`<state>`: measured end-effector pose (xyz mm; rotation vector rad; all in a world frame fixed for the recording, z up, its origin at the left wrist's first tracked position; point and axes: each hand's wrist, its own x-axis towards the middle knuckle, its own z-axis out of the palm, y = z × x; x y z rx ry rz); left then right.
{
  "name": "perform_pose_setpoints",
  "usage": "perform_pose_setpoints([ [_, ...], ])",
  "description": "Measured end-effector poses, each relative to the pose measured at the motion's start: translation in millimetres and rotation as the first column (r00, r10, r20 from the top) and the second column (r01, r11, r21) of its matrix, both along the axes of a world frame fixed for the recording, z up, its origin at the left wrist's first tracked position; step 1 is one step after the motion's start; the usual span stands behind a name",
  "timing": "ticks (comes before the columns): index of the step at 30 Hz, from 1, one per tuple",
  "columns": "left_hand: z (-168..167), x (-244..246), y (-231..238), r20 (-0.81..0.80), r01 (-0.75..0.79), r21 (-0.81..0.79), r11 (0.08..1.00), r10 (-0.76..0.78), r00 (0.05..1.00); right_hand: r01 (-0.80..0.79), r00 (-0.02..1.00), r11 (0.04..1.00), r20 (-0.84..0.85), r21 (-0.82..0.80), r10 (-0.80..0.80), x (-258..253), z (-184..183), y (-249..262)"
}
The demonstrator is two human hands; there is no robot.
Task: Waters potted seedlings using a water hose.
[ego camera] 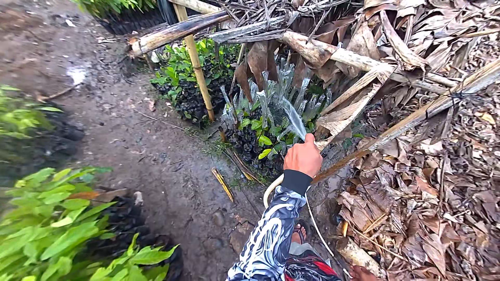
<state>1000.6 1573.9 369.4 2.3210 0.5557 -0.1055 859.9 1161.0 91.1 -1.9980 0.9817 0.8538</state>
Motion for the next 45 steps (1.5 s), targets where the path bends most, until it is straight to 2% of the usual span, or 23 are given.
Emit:
perform_pose_setpoints([
  [6, -0.6, -2.3, -0.7, -0.012, 0.015, 0.006, 1.0, -0.014, 1.0, 0.028, 1.0, 1.0, 0.002, -0.012, -0.028, 7.9, 9.8, 10.4],
  [10, -1.0, -8.6, 12.9, -0.026, 0.048, 0.016, 0.999, -0.047, 0.999, 0.016, 1.0, 1.0, 0.01, -0.007, -0.016, 12.8, -1.5, 6.0],
  [19, -7.2, -26.3, 94.0, 0.218, 0.082, 0.066, 0.994, -0.094, 0.971, 0.037, 0.999, 0.998, 0.025, -0.045, -0.036, -0.3, -1.4, -6.2],
  [25, 16.3, -20.6, 106.7, 0.083, 0.075, 0.098, 0.992, -0.083, 0.993, 0.083, 0.997, 0.996, 0.007, -0.041, -0.083, -2.2, -9.9, -5.8],
  [30, 18.4, -17.5, 111.4, 0.124, 0.045, 0.109, 0.993, -0.059, 0.991, 0.091, 0.995, 0.996, 0.042, -0.008, -0.09, 2.2, -18.0, -4.9],
  [34, 23.1, -13.4, 114.1, 0.099, 0.113, 0.117, 0.987, -0.125, 0.987, 0.09, 0.996, 0.996, 0.028, -0.008, -0.09, 3.9, -13.8, -3.0],
  [39, 26.7, -10.8, 123.6, 0.178, 0.098, 0.132, 0.986, -0.121, 0.976, 0.107, 0.994, 0.994, 0.036, -0.003, -0.107, -1.9, -19.0, -8.8],
  [45, 36.2, -2.3, 131.3, 0.142, 0.115, 0.172, 0.978, -0.14, 0.98, 0.178, 0.983, 0.984, 0.037, 0.019, -0.178, -13.7, -27.5, -11.3],
])
